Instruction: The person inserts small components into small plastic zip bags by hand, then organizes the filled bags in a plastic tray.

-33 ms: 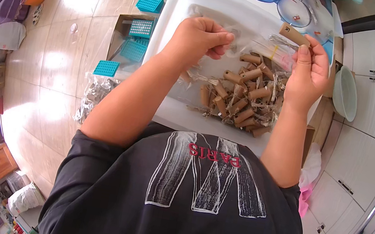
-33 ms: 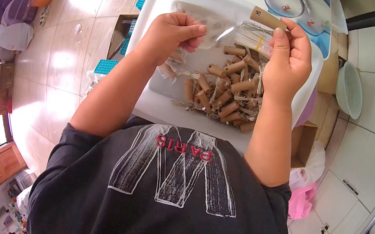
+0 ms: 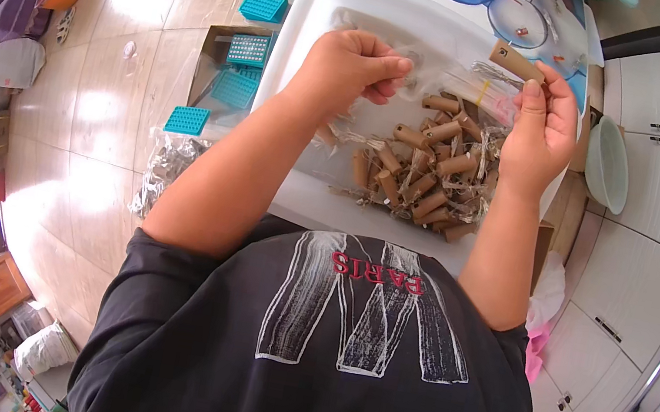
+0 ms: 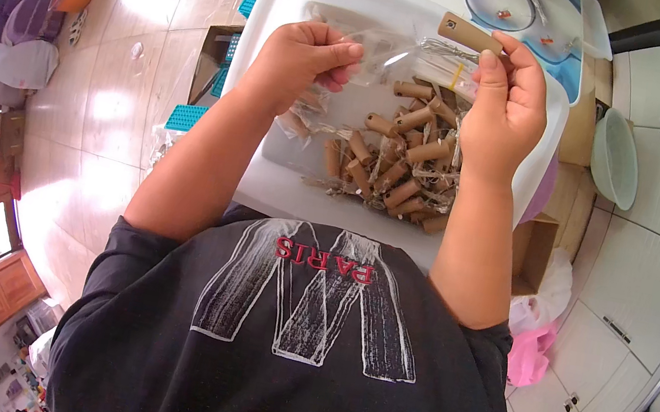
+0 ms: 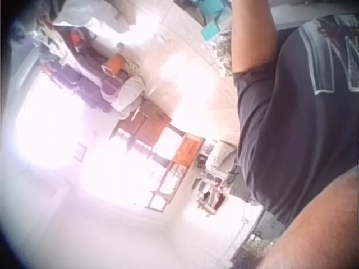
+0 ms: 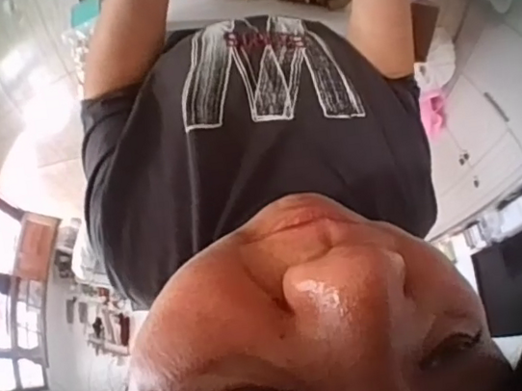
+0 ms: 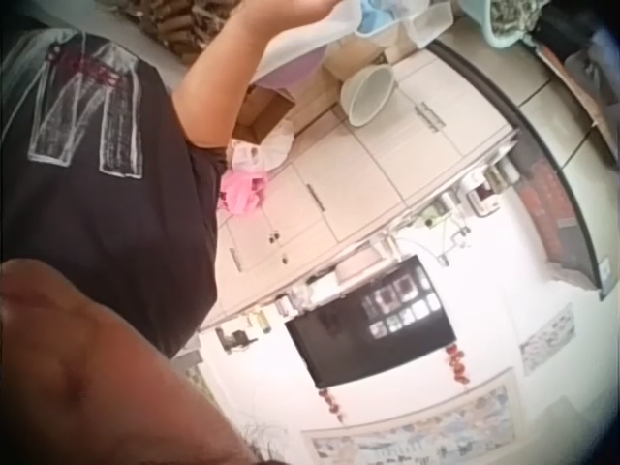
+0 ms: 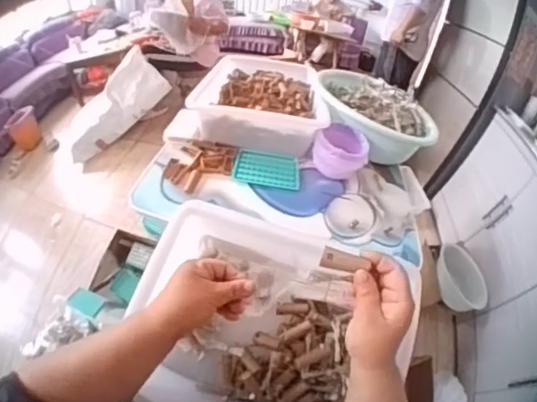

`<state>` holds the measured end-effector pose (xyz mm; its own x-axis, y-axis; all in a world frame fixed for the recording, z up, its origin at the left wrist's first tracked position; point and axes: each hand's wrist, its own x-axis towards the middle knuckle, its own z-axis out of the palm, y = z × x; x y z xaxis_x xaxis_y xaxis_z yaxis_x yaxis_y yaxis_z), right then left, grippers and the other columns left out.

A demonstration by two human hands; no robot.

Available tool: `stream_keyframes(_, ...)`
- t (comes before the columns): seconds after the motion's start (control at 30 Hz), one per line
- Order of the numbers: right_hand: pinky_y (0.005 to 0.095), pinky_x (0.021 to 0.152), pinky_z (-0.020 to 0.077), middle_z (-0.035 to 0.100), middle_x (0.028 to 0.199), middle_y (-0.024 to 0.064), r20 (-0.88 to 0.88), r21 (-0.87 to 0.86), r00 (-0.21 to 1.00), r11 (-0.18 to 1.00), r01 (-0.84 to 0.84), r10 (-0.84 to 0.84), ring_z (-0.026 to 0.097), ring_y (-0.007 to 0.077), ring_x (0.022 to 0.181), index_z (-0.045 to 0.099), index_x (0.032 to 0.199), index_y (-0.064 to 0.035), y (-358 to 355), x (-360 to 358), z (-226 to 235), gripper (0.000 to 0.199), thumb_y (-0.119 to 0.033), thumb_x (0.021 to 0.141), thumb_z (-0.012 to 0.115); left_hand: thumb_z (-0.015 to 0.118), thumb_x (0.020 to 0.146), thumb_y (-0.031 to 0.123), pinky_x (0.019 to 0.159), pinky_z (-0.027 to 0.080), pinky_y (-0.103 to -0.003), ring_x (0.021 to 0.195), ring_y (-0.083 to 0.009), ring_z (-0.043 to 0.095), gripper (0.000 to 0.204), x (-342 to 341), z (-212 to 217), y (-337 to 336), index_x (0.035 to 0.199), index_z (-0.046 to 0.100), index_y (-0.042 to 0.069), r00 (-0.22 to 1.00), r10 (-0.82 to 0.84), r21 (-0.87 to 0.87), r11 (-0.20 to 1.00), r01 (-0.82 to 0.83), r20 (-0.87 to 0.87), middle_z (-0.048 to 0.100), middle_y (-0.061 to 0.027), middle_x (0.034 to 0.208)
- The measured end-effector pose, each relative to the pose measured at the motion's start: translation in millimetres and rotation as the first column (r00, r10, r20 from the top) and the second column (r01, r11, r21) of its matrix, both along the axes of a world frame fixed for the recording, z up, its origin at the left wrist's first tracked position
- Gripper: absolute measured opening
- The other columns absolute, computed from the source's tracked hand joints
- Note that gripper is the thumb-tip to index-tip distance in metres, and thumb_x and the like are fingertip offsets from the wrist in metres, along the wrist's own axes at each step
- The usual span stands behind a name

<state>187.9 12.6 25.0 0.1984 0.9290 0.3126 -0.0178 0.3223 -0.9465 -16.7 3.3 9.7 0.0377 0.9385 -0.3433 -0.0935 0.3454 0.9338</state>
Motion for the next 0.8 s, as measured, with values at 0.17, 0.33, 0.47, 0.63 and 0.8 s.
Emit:
stream_keyframes(0.17, 0.0173, 0.064, 0.0399, 0.056, 0.081, 0.0003, 0.137, 0.1, 0.99, 0.995, 0.01, -0.024, 0.047, 0.0057, 0.068, 0.056, 0.104, -0.0002, 1.2, 0.8, -8.7, 0.02, -0.005, 0.084, 0.056, 0.068, 0.077, 0.015, 0.055, 0.047, -0.022, 0.056, -0.0095, 0.055, 0.017, -0.1, 2.6, 1.1, 0.078, 0.06, 0.0, 0.998, -0.062, 0.025, 0.998, 0.062, -0.007, 0.059, -0.0038, 0.066)
stream_keyframes(0.33, 0.017, 0.064, 0.0401, 0.056, 0.08, 0.0002, 0.141, 0.027, 0.988, 0.998, -0.065, 0.061, 0.048, 0.0053, 0.069, 0.056, 0.103, 0.0002, -0.3, -1.8, -8.3, 0.02, -0.005, 0.084, 0.056, 0.067, 0.078, 0.013, 0.056, 0.048, -0.023, 0.058, -0.0108, 0.056, 0.015, 1.4, -1.8, 0.4, 0.079, 0.06, 0.0, 0.996, -0.078, 0.17, 0.983, 0.072, 0.031, 0.06, -0.0049, 0.068)
stream_keyframes(0.47, 0.0168, 0.064, 0.0402, 0.056, 0.08, -0.0002, 0.194, -0.061, 0.971, 0.99, -0.129, 0.138, 0.048, 0.0051, 0.069, 0.057, 0.102, 0.0004, -1.6, -0.7, -7.3, 0.019, -0.006, 0.084, 0.057, 0.068, 0.077, 0.014, 0.056, 0.048, -0.021, 0.059, -0.0089, 0.056, 0.016, 3.3, -6.7, 2.8, 0.078, 0.061, -0.001, 0.999, -0.012, 0.212, 0.977, 0.003, 0.041, 0.061, -0.0037, 0.068)
stream_keyframes(0.63, 0.017, 0.061, 0.0391, 0.056, 0.078, -0.0011, 0.124, -0.247, 0.92, 0.909, -0.334, 0.372, 0.046, 0.0047, 0.066, 0.057, 0.1, 0.0005, 0.2, 0.8, -5.9, 0.017, -0.006, 0.084, 0.056, 0.071, 0.073, 0.016, 0.061, 0.046, -0.022, 0.066, -0.0091, 0.056, 0.028, 4.9, -6.2, 1.2, 0.092, 0.062, -0.001, 0.962, -0.258, 0.09, 0.964, 0.251, 0.085, 0.061, -0.0034, 0.072)
stream_keyframes(0.8, 0.0173, 0.06, 0.0387, 0.055, 0.076, -0.0015, 0.108, -0.364, 0.853, 0.819, -0.443, 0.51, 0.046, 0.0048, 0.065, 0.058, 0.099, 0.0002, 1.8, 5.0, -8.5, 0.017, -0.005, 0.084, 0.056, 0.073, 0.071, 0.021, 0.062, 0.044, -0.021, 0.068, -0.0093, 0.056, 0.037, 2.7, 0.3, 3.7, 0.097, 0.061, -0.003, 0.926, -0.358, -0.059, 0.928, 0.367, 0.122, 0.061, -0.0037, 0.075)
